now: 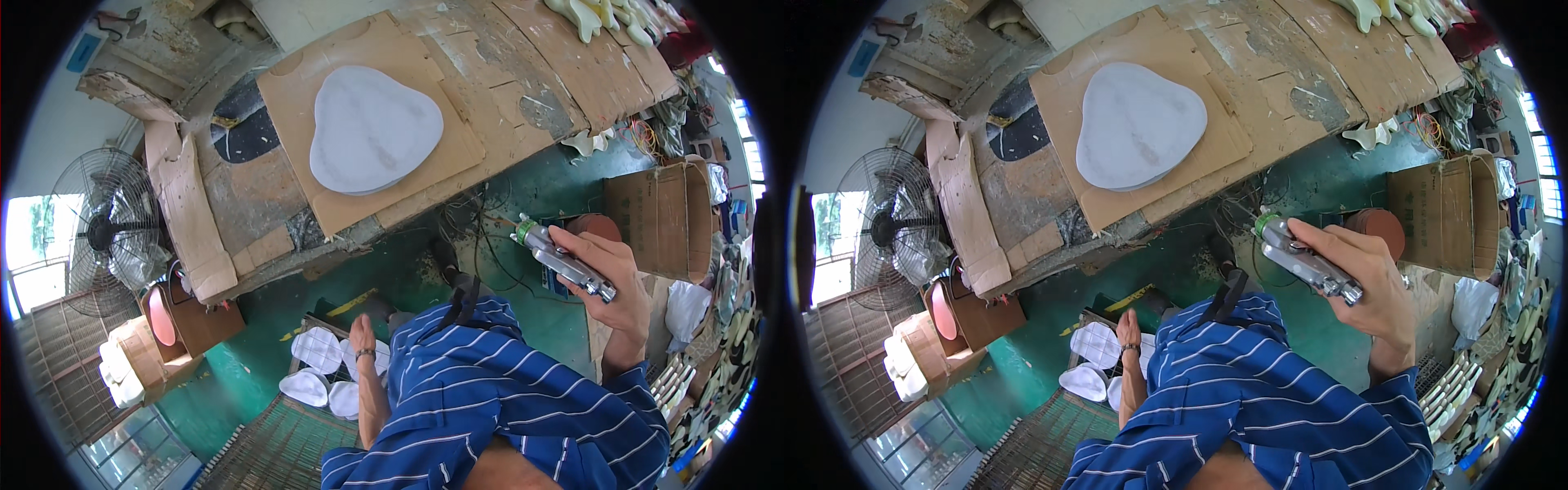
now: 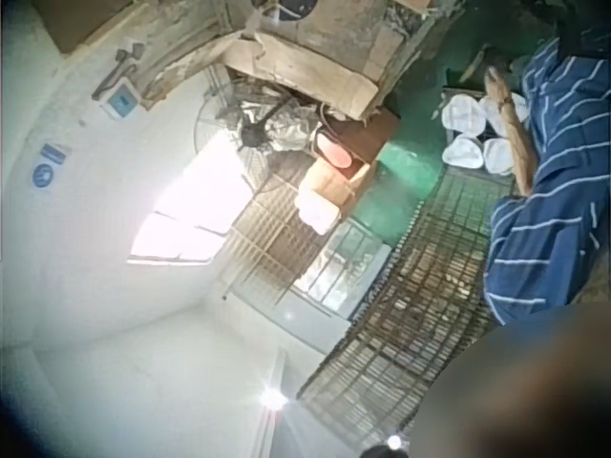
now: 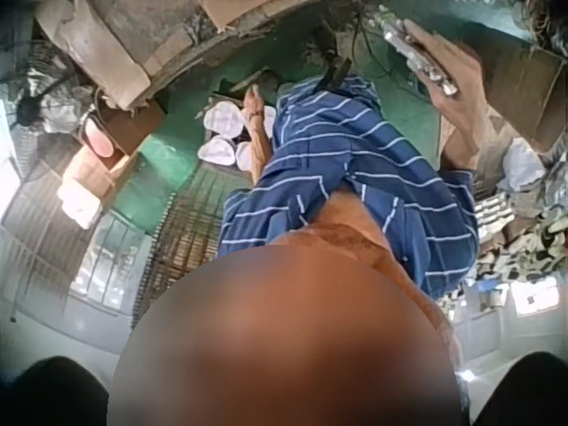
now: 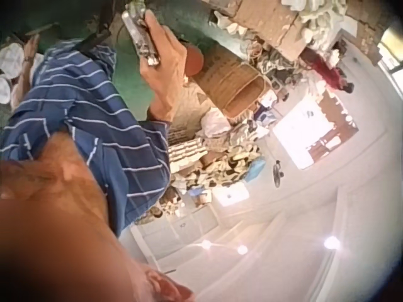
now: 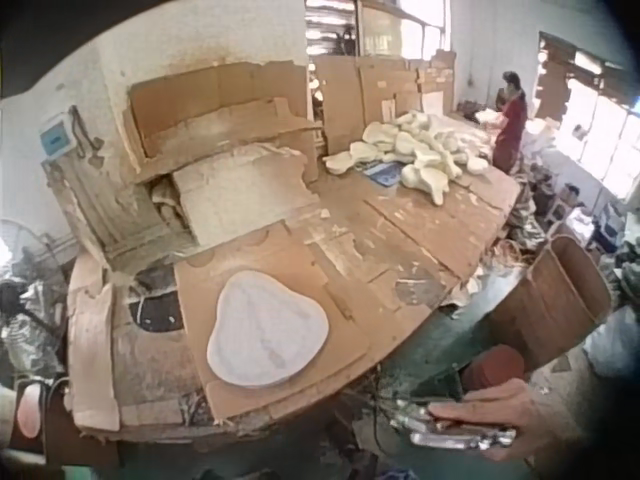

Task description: Applying adhesive to foam components using a spray gun and placing them on a rack to dry.

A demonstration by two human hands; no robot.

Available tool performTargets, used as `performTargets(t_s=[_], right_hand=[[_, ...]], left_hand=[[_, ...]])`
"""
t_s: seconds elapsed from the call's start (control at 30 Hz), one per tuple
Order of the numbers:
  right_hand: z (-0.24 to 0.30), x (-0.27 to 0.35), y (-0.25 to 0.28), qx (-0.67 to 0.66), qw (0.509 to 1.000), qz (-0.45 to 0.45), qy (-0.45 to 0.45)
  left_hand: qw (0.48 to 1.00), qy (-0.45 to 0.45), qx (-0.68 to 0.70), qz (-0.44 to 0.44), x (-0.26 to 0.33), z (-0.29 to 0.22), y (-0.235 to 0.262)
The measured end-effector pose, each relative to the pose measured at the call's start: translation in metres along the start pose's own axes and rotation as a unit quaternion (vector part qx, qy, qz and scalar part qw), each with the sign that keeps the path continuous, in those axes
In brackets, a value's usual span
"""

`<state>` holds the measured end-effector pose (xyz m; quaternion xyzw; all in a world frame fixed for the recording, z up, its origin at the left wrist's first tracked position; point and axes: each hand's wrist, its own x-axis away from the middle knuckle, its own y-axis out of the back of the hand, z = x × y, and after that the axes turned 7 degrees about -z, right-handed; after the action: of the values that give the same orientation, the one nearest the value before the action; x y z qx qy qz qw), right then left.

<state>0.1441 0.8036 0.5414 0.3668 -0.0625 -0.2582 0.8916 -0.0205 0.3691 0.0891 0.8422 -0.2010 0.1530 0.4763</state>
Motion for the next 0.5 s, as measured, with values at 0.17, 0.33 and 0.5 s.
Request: performTargets(t_s=[0.17,0.33,0.5], right_hand=[[0.004,0.002,-0.01,-0.006,0.997,-0.079,-0.012],[0.011,-0.001,-0.018,-0.018,0.995,-0.095,-0.002],[0.015,-0.004,-0.016,-0.021,0.999,0.013,0.048]], left_hand=[[0.945,0.011,-0.21,0.251,0.037,0.136,-0.026],[0.943,0.247,0.1,0.197,0.038,0.176,-0.049],[0.951,0.2,0.176,0.157,-0.011,0.165,-0.061]])
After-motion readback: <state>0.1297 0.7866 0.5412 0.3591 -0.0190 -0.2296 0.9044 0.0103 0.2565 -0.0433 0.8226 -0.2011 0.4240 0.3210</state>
